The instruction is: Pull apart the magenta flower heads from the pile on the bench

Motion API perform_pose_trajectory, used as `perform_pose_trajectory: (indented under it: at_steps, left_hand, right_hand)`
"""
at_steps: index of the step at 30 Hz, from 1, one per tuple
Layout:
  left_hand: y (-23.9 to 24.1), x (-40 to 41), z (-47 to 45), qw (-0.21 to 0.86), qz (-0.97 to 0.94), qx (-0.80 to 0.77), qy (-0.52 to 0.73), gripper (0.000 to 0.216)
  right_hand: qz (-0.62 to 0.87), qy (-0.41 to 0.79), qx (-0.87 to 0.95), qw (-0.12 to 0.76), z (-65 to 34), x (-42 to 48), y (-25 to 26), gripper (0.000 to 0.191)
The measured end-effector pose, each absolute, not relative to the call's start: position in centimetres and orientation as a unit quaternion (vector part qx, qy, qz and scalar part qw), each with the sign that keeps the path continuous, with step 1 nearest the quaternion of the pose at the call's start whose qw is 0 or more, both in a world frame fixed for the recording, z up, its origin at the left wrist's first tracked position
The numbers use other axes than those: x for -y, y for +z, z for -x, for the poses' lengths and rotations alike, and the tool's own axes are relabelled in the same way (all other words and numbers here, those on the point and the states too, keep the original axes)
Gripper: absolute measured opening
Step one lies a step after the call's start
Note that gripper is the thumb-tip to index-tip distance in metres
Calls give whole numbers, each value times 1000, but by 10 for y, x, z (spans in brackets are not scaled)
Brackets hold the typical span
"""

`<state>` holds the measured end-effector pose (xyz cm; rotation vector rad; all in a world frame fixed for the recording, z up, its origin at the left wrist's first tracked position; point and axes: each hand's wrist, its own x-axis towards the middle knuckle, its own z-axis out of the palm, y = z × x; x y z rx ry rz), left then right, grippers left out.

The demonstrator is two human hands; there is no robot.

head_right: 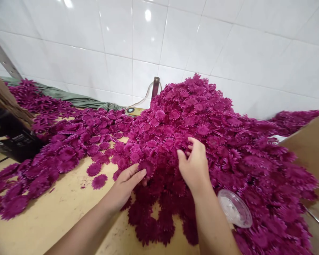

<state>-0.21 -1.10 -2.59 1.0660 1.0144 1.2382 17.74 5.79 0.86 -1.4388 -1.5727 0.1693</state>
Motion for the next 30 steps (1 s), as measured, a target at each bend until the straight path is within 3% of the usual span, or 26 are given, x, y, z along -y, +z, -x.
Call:
perform_pose_trajectory:
  at_steps: [3, 7, 9, 13, 17, 20, 25, 30]
  left_hand:
    - [-24, 10, 1, 592, -455, -420, 516, 33]
    - [-23, 10, 3, 582, -477, -452, 478, 33]
    - [-26, 10, 4, 581, -501, -460, 447, 27]
    - [-31, 9, 5, 582, -525, -462, 415, 7]
    - [-27, 8, 6, 509, -496, -511, 484, 15]
    - [-26, 9, 5, 443, -503, -524, 526, 15]
    - [-31, 8, 2, 340, -569, -508, 550, 25]
    - [-29, 4, 3, 391, -534, -505, 554, 16]
  right_hand:
    - [531, 171, 708, 434, -153, -31, 2, 43]
    - [442, 423, 714, 339, -128, -11, -1, 22]
    - [430, 460, 697, 344, -127, -12, -2, 15]
    - [490, 355, 685, 406, -134, -19, -5, 13]
    - [559, 176, 704, 402, -137, -20, -8, 17]
    - [585, 117, 717, 361, -133, -20, -9, 29]
    - [594, 139, 719, 332, -122, -24, -12, 46]
    - [522, 292, 725, 341, -113, -21, -16, 39]
